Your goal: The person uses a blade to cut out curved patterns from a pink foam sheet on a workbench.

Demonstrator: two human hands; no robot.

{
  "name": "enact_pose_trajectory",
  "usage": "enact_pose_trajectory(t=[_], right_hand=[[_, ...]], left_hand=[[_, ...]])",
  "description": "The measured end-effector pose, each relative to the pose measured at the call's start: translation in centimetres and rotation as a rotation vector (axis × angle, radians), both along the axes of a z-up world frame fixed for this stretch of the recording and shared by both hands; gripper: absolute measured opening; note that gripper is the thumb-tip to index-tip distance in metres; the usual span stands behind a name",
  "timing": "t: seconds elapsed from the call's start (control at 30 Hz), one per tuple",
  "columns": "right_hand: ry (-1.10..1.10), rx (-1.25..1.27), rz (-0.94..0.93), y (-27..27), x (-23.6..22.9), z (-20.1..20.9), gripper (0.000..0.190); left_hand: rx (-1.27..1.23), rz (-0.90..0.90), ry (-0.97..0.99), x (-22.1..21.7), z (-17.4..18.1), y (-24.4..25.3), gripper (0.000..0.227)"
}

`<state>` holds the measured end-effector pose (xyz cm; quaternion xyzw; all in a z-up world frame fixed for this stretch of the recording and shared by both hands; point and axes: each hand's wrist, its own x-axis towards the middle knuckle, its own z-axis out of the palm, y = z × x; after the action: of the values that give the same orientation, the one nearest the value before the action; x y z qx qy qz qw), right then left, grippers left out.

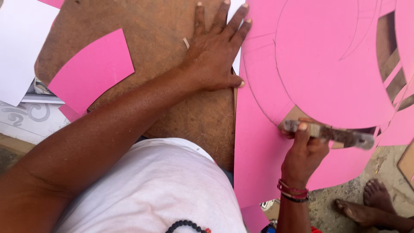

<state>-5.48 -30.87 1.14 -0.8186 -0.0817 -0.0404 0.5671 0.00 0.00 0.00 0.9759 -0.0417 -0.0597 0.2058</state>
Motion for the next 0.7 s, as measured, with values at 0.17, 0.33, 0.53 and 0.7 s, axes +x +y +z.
enact_pose_trajectory(t=[0.17, 0.33, 0.53, 0.7], right_hand=[[0.153, 0.089, -0.187, 2.0, 1.0, -0.3, 0.01], [0.194, 0.124, -0.188, 2.7, 1.2, -0.2, 0.006], [0.313, 0.092, -0.132, 2.6, 0.3, 0.6, 0.007], [0.377, 0.183, -0.123, 2.2, 0.0, 0.8, 0.011]], left_hand=[[-0.045, 0.016, -0.066, -0.1, -1.5, -0.4, 0.134], [-0.039, 0.015, -0.167, -0.3, -2.3, -0.6, 0.131], [-0.026, 0.026, -0.172, -0.6, -2.1, -0.6, 0.129], [-0.021, 0.024, -0.063, -0.1, -1.4, -0.4, 0.133]])
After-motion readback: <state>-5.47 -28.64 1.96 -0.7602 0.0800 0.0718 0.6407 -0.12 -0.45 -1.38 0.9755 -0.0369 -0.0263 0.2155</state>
